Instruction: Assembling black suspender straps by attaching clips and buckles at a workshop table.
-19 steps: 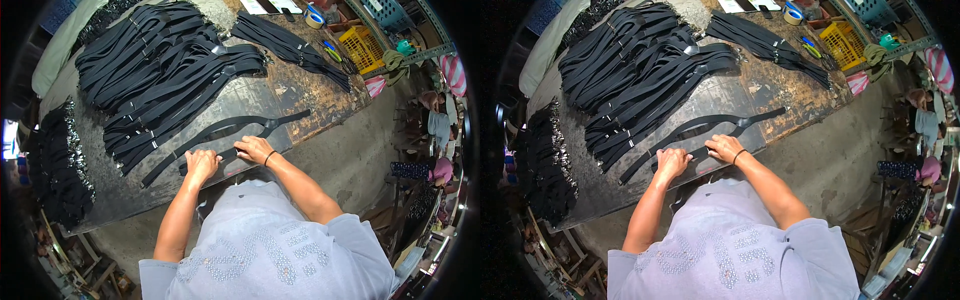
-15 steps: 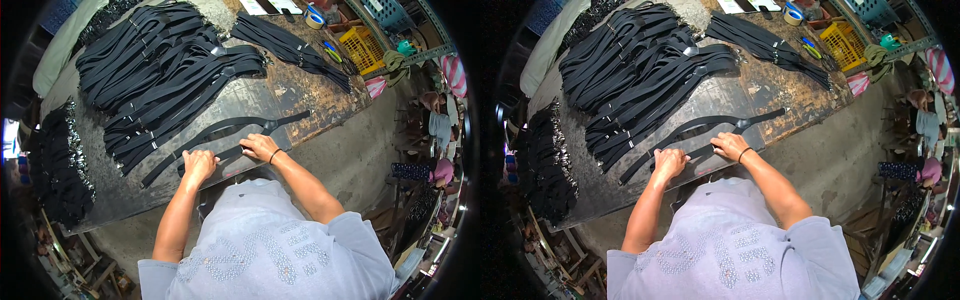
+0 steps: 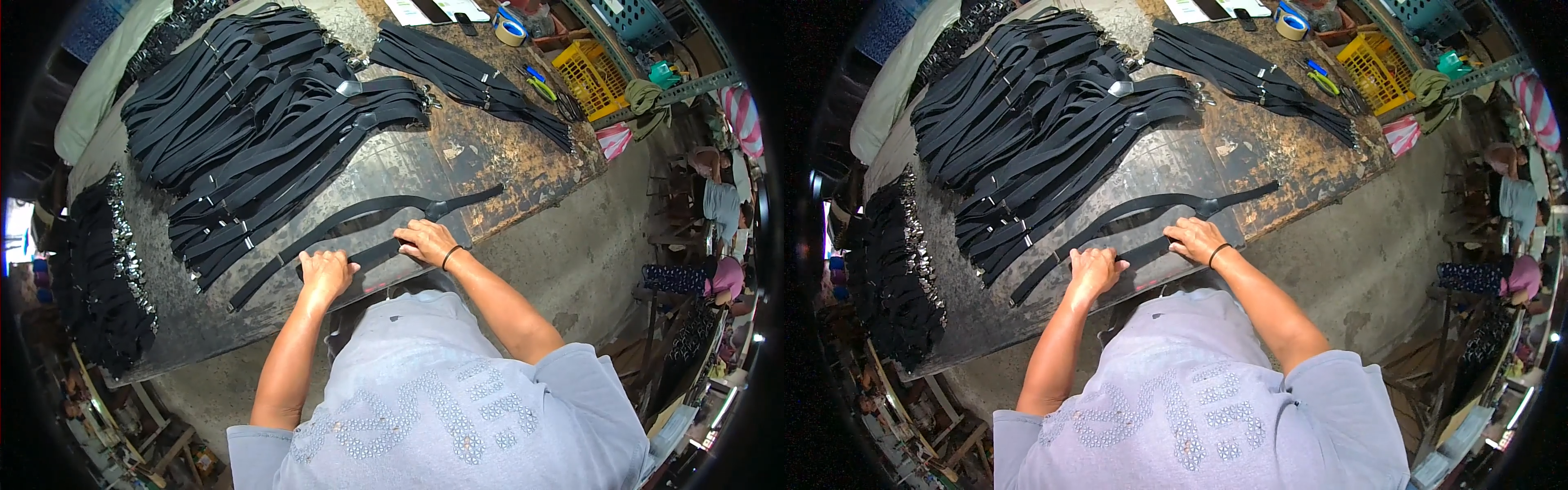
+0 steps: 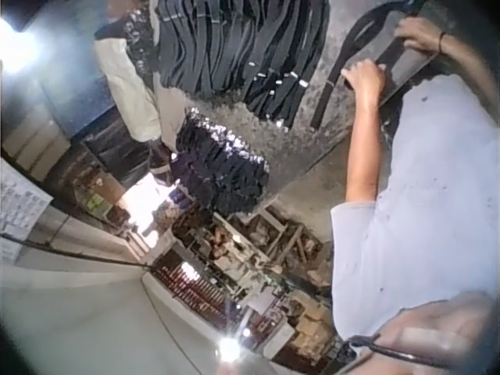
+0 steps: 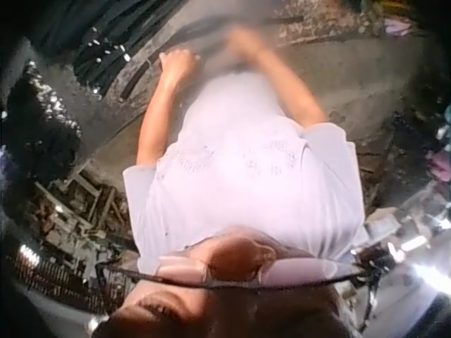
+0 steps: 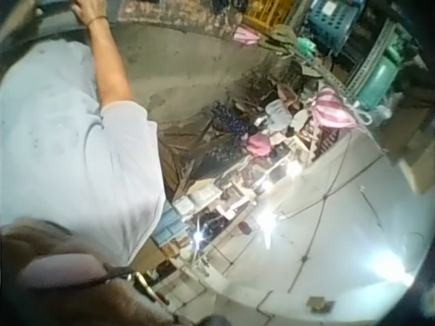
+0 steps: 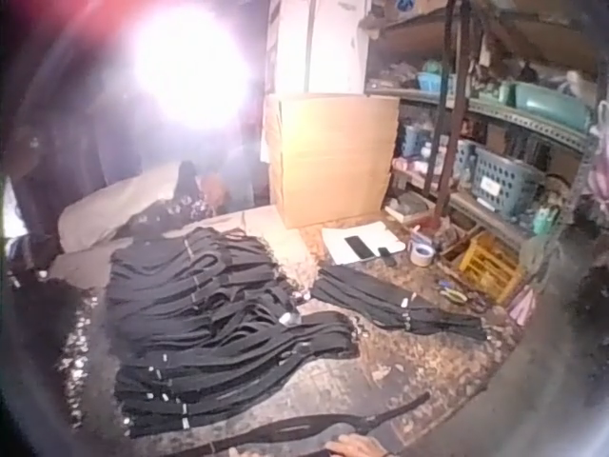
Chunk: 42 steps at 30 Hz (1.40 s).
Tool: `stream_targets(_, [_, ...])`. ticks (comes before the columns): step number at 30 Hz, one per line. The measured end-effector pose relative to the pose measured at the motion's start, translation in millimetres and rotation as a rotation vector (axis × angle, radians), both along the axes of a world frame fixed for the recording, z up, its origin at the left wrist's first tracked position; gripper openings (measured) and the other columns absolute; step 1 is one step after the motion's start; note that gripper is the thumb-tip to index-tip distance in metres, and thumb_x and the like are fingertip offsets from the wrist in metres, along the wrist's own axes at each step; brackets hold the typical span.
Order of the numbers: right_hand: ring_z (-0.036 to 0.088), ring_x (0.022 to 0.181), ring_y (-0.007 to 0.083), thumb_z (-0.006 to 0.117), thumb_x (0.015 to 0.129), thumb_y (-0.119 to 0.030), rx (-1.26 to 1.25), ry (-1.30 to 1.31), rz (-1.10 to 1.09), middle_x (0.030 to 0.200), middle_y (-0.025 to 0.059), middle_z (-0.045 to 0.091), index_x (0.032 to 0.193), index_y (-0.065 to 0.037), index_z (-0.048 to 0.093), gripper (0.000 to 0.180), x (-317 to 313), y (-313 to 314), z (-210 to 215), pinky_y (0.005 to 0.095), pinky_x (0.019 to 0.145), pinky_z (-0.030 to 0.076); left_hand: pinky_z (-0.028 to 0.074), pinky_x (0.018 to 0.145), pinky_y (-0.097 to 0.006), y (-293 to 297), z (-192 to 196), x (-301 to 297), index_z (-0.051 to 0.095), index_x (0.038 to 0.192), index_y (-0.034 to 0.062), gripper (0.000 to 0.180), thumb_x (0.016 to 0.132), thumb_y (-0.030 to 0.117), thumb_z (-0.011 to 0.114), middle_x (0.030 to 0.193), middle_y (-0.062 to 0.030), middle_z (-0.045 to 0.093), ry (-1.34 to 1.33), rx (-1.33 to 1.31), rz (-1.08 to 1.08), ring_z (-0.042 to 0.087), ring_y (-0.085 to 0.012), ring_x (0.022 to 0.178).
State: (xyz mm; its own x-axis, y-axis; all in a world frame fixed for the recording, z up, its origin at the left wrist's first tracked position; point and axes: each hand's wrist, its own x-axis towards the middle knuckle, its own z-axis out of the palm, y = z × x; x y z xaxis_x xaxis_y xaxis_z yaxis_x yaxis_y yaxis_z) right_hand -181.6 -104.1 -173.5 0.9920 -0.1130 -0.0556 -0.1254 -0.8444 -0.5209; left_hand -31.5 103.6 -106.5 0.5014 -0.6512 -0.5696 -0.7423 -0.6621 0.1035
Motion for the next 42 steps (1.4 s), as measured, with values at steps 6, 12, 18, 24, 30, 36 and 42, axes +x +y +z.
stream_targets(6, [0.061, 0.093, 0.0279, 0.072, 0.079, -0.028, 0.003, -0.008, -0.041, 0.094, 0.0058, 0.061, 0.107, -0.018, 0.067, 0.03, 0, 1, 4, 0.0408, 0.079, 0.053, 0.04, 0.077, -0.046, -35, -11, -26, 0.064, 0.096, 0.0103, 0.035, 0.08, 0.041, 0.07, 0.099, -0.009, 0.06, -0.229, -0.434, -0.113, 0.056, -0.029, 0.097])
stream_targets(12, [0.061, 0.095, 0.029, 0.073, 0.078, -0.03, 0.084, 0.058, -0.06, 0.096, 0.0066, 0.063, 0.109, -0.017, 0.065, 0.035, 5, 2, 13, 0.041, 0.081, 0.052, 0.042, 0.076, -0.048, -42, -56, -39, 0.061, 0.093, 0.0093, 0.025, 0.082, 0.03, 0.07, 0.095, -0.0128, 0.06, -0.085, -0.559, -0.011, 0.059, -0.033, 0.092])
stream_targets(18, [0.065, 0.09, 0.0357, 0.073, 0.08, -0.029, 0.395, 0.285, -0.219, 0.092, 0.0139, 0.068, 0.106, -0.013, 0.062, 0.033, 23, -11, 9, 0.0462, 0.077, 0.05, 0.042, 0.077, -0.048, -44, -53, -41, 0.059, 0.095, 0.0086, 0.029, 0.079, 0.029, 0.073, 0.095, -0.0124, 0.059, -0.072, -0.567, 0.044, 0.058, -0.0334, 0.094])
stream_targets(24, [0.065, 0.086, 0.0387, 0.078, 0.074, -0.031, 0.176, 0.464, -0.255, 0.083, 0.0158, 0.066, 0.088, -0.009, 0.053, 0.036, 42, -5, 15, 0.0478, 0.07, 0.047, 0.043, 0.076, -0.05, -43, -51, -41, 0.058, 0.099, 0.0077, 0.033, 0.079, 0.029, 0.073, 0.102, -0.0115, 0.056, -0.073, -0.507, 0.048, 0.055, -0.0324, 0.099])
stream_targets(30, [0.066, 0.093, 0.0382, 0.077, 0.076, -0.032, 0.085, 0.623, -0.287, 0.091, 0.0159, 0.069, 0.089, -0.009, 0.056, 0.033, 54, 4, 29, 0.0477, 0.075, 0.05, 0.046, 0.079, -0.051, -45, -35, -36, 0.055, 0.108, 0.006, 0.042, 0.08, 0.031, 0.073, 0.108, -0.0125, 0.053, 0.023, -0.392, 0.076, 0.054, -0.033, 0.104])
stream_targets(36, [0.065, 0.106, 0.0346, 0.074, 0.081, -0.032, -0.058, 0.713, -0.287, 0.106, 0.0141, 0.07, 0.106, -0.011, 0.063, 0.034, 60, 18, 27, 0.0487, 0.088, 0.049, 0.048, 0.084, -0.05, -44, -37, -24, 0.051, 0.114, 0.0046, 0.05, 0.08, 0.031, 0.075, 0.117, -0.016, 0.055, 0.147, -0.266, 0.069, 0.057, -0.0351, 0.11])
stream_targets(42, [0.067, 0.092, 0.036, 0.073, 0.081, -0.032, -0.042, 0.649, -0.237, 0.091, 0.0166, 0.07, 0.094, -0.009, 0.062, 0.029, 58, 11, 27, 0.0495, 0.079, 0.05, 0.05, 0.086, -0.048, -45, -25, -7, 0.053, 0.115, 0.0033, 0.05, 0.08, 0.031, 0.075, 0.124, -0.0188, 0.055, 0.244, -0.146, 0.017, 0.061, -0.0376, 0.108])
